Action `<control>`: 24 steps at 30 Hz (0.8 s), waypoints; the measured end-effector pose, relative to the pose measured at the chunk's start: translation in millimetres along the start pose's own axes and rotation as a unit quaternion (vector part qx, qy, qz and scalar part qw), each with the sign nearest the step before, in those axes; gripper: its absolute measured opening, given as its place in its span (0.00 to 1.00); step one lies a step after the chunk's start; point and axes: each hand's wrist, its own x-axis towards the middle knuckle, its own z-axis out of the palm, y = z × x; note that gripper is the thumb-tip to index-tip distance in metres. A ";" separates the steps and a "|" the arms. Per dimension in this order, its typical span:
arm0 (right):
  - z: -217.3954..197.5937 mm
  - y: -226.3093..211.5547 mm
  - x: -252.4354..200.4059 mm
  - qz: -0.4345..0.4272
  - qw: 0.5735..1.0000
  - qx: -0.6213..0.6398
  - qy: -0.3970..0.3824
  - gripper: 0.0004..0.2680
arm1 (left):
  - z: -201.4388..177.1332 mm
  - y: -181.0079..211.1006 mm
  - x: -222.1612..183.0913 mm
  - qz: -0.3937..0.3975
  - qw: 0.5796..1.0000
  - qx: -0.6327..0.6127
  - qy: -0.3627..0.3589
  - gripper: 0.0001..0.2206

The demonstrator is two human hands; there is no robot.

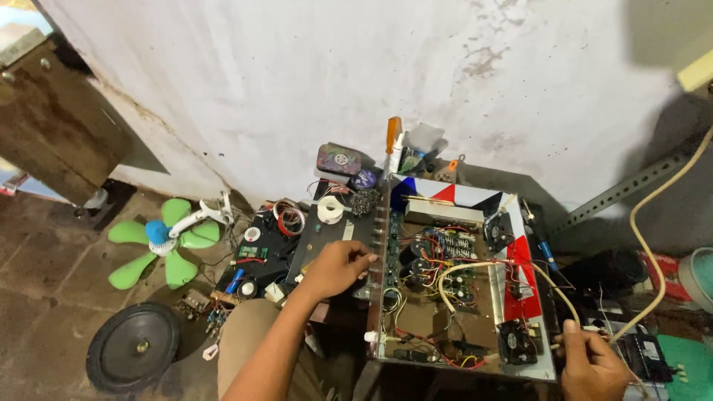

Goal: Inspecting and wiring the internal components of an audio amplifier chassis

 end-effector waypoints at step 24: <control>2.1 35.2 15.8 -0.087 0.996 0.020 0.030 0.14 | -22.6 -1.3 -37.7 -0.008 0.985 0.009 -0.173 0.18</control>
